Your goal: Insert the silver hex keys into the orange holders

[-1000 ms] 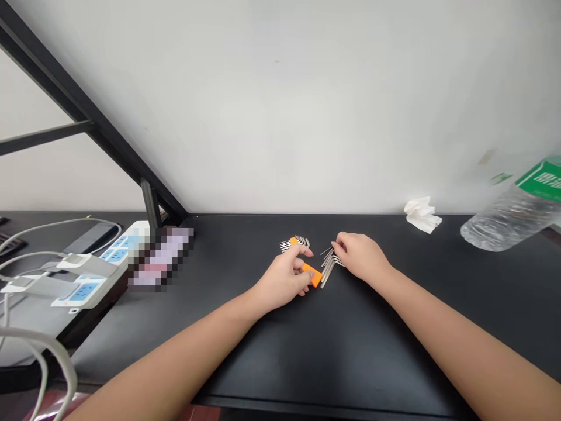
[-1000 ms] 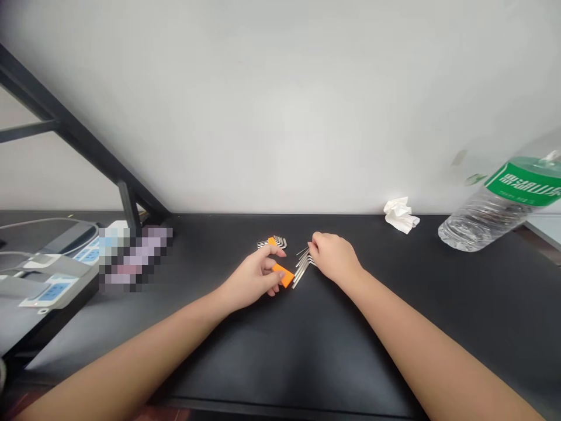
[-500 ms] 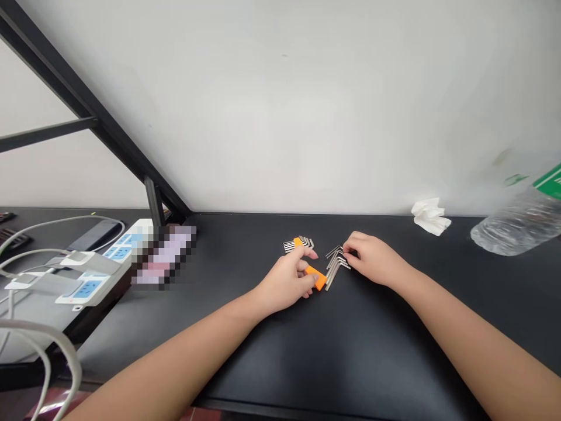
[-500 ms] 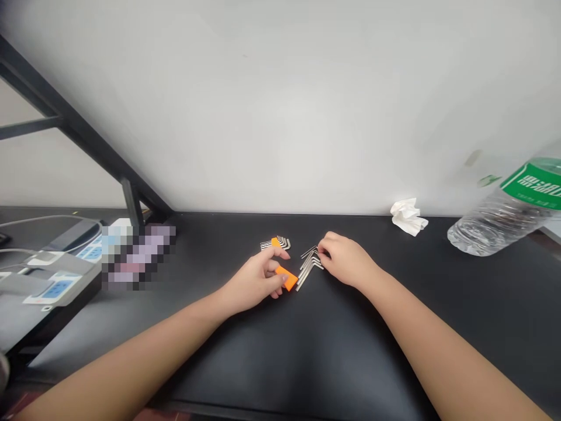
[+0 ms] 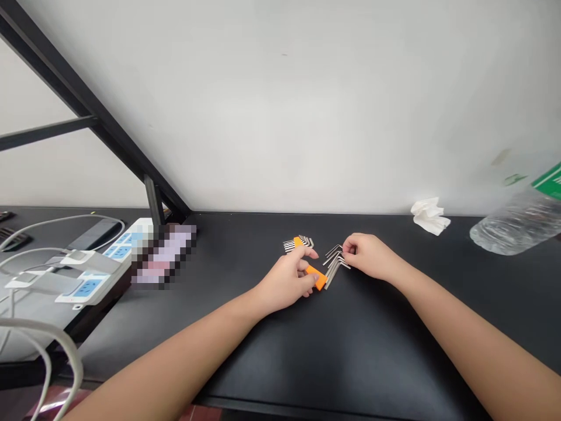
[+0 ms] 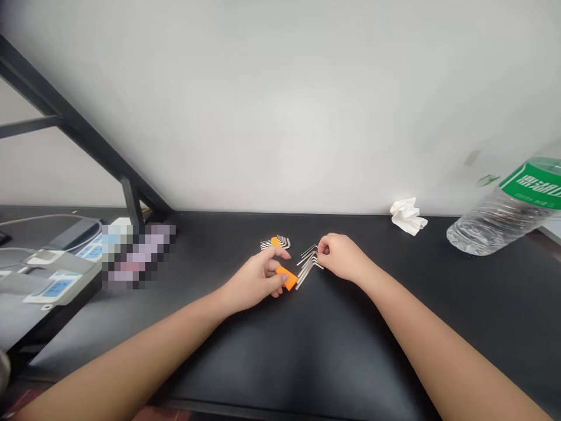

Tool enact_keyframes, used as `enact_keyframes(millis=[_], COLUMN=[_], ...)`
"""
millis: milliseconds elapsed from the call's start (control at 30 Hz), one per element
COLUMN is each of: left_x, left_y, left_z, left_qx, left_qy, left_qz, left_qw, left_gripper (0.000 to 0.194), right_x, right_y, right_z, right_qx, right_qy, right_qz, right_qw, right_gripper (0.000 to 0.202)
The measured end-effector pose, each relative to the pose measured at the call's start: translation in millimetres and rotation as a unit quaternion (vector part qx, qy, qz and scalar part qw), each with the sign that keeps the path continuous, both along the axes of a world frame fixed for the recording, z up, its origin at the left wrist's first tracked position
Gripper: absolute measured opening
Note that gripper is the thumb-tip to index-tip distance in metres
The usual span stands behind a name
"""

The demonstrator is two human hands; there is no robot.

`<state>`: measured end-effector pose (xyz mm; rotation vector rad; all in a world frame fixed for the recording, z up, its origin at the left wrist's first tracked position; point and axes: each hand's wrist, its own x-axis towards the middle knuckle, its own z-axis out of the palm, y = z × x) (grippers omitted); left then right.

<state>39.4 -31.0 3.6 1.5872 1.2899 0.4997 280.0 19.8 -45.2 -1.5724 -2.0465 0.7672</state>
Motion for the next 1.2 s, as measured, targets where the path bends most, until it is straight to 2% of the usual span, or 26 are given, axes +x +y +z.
enact_keyframes(millis=[167,300,600,700,767,900,1033,1100,1200], left_x=[-3,-4,-5,-5,-6,-7,-8,-8,-9], left_y=[2,2,2,2,2,3,3,3,3], left_z=[-5.1,-6.1,-5.0,-4.7,-5.0,-5.4,-6.0,-7.4,-10.8], left_qx=[-0.008,-0.005,-0.007,-0.005,-0.001,0.0,0.002,0.006,0.016], left_qy=[-0.006,-0.014,-0.015,-0.014,-0.015,-0.014,-0.012,-0.013,-0.012], left_qz=[0.0,-0.008,-0.013,-0.019,-0.024,-0.029,-0.031,-0.034,-0.04], left_qw=[1.0,1.0,1.0,1.0,1.0,0.999,0.999,0.999,0.999], left_gripper=[0.041,0.039,0.039,0.038,0.038,0.038,0.038,0.037,0.037], right_x=[4,7,5,6,8,7,7,10,14], right_y=[-1,1,32,34,33,32,29,22,8], right_z=[4.6,10.6,18.1,18.9,18.2,13.6,6.9,3.8,1.0], right_qx=[-0.026,-0.036,-0.063,-0.08,-0.08,-0.055,-0.004,0.053,0.104], right_qy=[0.041,0.033,0.019,0.042,0.059,0.02,-0.052,-0.068,-0.077], right_qz=[-0.016,-0.004,-0.007,0.005,-0.014,-0.061,-0.049,-0.024,0.061], right_qw=[0.999,0.999,0.998,0.996,0.995,0.996,0.997,0.996,0.99], right_gripper=[0.01,0.011,0.009,0.009,0.01,0.009,0.005,0.007,0.01])
